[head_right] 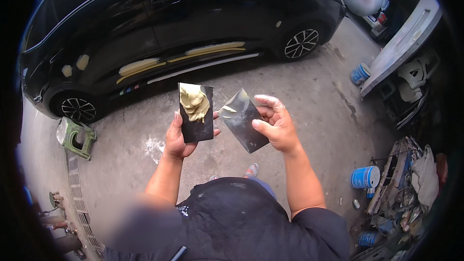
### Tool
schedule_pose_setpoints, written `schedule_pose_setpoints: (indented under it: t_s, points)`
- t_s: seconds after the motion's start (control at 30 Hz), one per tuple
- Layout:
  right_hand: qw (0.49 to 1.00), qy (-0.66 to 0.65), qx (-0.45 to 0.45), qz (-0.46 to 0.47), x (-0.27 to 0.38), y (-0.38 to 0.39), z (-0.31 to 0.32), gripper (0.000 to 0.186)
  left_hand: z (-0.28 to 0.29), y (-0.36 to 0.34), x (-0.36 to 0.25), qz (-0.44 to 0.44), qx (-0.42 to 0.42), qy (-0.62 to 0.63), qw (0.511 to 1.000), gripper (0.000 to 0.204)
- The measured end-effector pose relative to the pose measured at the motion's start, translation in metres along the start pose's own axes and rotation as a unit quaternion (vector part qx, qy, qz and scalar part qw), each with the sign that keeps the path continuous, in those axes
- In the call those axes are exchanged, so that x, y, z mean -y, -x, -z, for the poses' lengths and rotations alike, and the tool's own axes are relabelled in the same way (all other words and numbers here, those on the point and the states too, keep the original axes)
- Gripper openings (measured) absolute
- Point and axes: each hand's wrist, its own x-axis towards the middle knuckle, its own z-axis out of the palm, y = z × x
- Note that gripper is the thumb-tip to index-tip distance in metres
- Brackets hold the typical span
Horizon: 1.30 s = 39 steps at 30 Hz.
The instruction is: The person scoops body filler from a can onto a metal spreader, mixes it with a hardener, and applies the compound to the side of a black car using a second spreader to smooth the surface.
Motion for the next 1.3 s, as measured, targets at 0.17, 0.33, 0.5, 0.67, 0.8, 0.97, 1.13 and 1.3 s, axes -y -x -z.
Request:
schedule_pose_setpoints:
  t_s: [0.17,0.33,0.5,0.67,0.8,0.97,1.13,1.3]
  points:
    - [0.982,-0.086,-0.020,-0.168,-0.035,0.001,-0.028,0.066,-0.008,-0.008,0.022,-0.103,0.014,-0.156,0.982,0.073]
    - [0.977,-0.183,-0.008,-0.113,-0.008,-0.028,-0.033,0.067,0.015,-0.002,0.029,-0.095,0.016,-0.410,0.907,0.058]
    - [0.991,0.001,0.042,0.131,0.031,-0.031,-0.013,0.063,0.022,0.003,0.001,0.148,0.020,-0.075,0.986,0.064]
    - [0.908,0.219,0.263,0.241,0.034,-0.029,-0.050,0.067,0.032,0.020,0.012,0.174,0.166,0.223,0.945,0.067]
    - [0.937,0.161,0.242,0.192,0.017,-0.030,-0.045,0.063,0.038,0.023,0.013,0.194,0.131,0.205,0.950,0.068]
    - [0.909,0.333,0.198,0.153,0.001,-0.035,-0.023,0.058,0.042,0.027,0.015,0.168,0.114,0.188,0.961,0.070]
    - [0.996,0.049,0.022,0.070,-0.014,-0.018,0.011,0.057,0.021,0.011,-0.003,0.077,0.067,0.192,0.976,0.064]
    - [0.981,-0.141,0.087,-0.095,-0.037,0.011,-0.002,0.065,0.015,0.004,0.003,0.004,-0.074,0.131,0.989,0.046]
